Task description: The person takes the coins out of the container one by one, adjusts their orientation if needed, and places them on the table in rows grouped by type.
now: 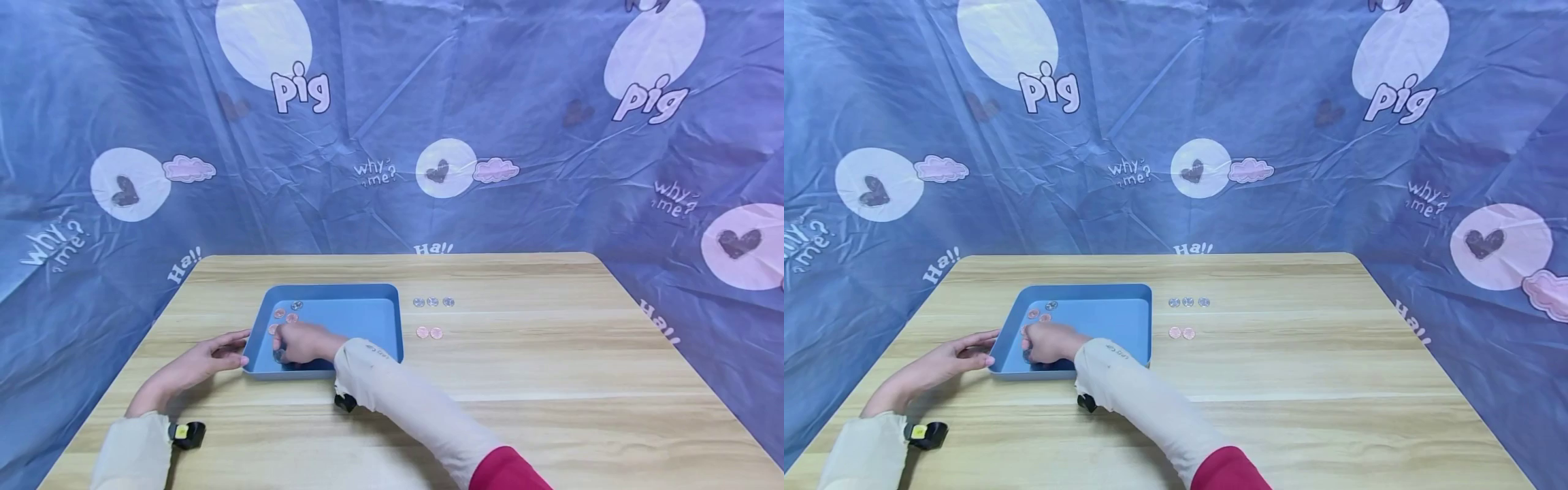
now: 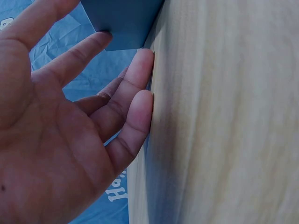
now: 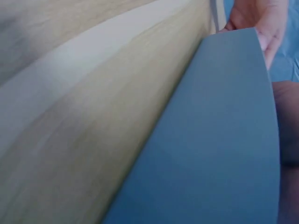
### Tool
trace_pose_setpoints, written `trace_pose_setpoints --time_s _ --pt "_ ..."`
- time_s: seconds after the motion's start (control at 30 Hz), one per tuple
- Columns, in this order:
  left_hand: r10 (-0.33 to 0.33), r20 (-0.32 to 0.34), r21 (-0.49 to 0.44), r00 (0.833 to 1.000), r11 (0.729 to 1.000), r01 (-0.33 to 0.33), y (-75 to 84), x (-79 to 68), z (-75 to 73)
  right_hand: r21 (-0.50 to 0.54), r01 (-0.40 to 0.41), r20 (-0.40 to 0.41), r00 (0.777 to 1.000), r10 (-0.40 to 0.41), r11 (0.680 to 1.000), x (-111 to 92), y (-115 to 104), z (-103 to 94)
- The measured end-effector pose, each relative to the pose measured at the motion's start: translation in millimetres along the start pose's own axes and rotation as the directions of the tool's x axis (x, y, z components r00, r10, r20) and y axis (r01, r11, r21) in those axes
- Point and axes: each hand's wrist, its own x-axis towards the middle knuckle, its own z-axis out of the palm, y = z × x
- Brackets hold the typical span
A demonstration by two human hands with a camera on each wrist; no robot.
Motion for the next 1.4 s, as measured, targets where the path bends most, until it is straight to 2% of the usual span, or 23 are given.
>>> trace_pose_setpoints --time_s 0.07,0.13,0.23,0.33,0.5,0.63,0.7,0.93,1.03,1.2,1.4 --pt "0.001 0.001 0.004 1.000 1.000 -0.001 -0.2 -0.4 0.1 0.124 0.003 0.006 1.000 -0.004 0.992 -3.8 3.1 -0.9" --pt "0.003 -0.001 0.008 1.000 1.000 -0.003 -0.3 -0.9 0.3 0.258 -0.003 0.012 1.000 0.000 0.966 -7.8 5.8 -1.7" --pt "0.005 -0.004 0.009 1.000 1.000 -0.005 0.1 -0.7 0.8 0.427 -0.006 0.009 1.000 0.003 0.904 -14.7 10.3 -4.4" --pt "0.010 -0.004 0.008 1.000 1.000 -0.010 0.5 0.7 1.9 0.550 -0.002 -0.005 1.000 0.006 0.835 -24.0 15.5 -10.0" --pt "0.005 0.006 0.006 1.000 1.000 -0.005 -0.2 0.7 1.8 0.699 0.022 -0.020 1.000 -0.010 0.714 -49.0 21.9 -25.9" --pt "-0.001 0.008 0.014 1.000 1.000 0.001 -1.2 0.3 0.9 0.756 0.033 -0.030 0.999 -0.015 0.653 -73.7 24.1 -42.6" --pt "-0.003 0.009 0.015 1.000 1.000 0.003 -1.8 0.9 0.5 0.770 0.040 -0.035 0.999 -0.022 0.637 -85.2 26.1 -51.9" --pt "-0.006 0.013 0.008 1.000 1.000 0.006 -2.7 2.1 0.5 0.799 0.089 -0.069 0.996 -0.056 0.594 -115.7 46.0 -84.7" --pt "-0.008 0.012 0.007 1.000 1.000 0.008 -2.0 2.3 1.2 0.790 0.099 -0.099 0.995 -0.032 0.604 -125.9 62.2 -98.2" --pt "-0.001 0.015 0.014 1.000 1.000 0.001 -1.7 2.4 1.9 0.767 0.060 -0.135 0.988 0.070 0.639 -143.0 100.3 -113.4" --pt "-0.007 0.010 0.025 1.000 1.000 0.006 -1.0 1.6 0.6 0.744 -0.009 -0.186 0.958 0.220 0.669 -162.9 157.6 -115.8"
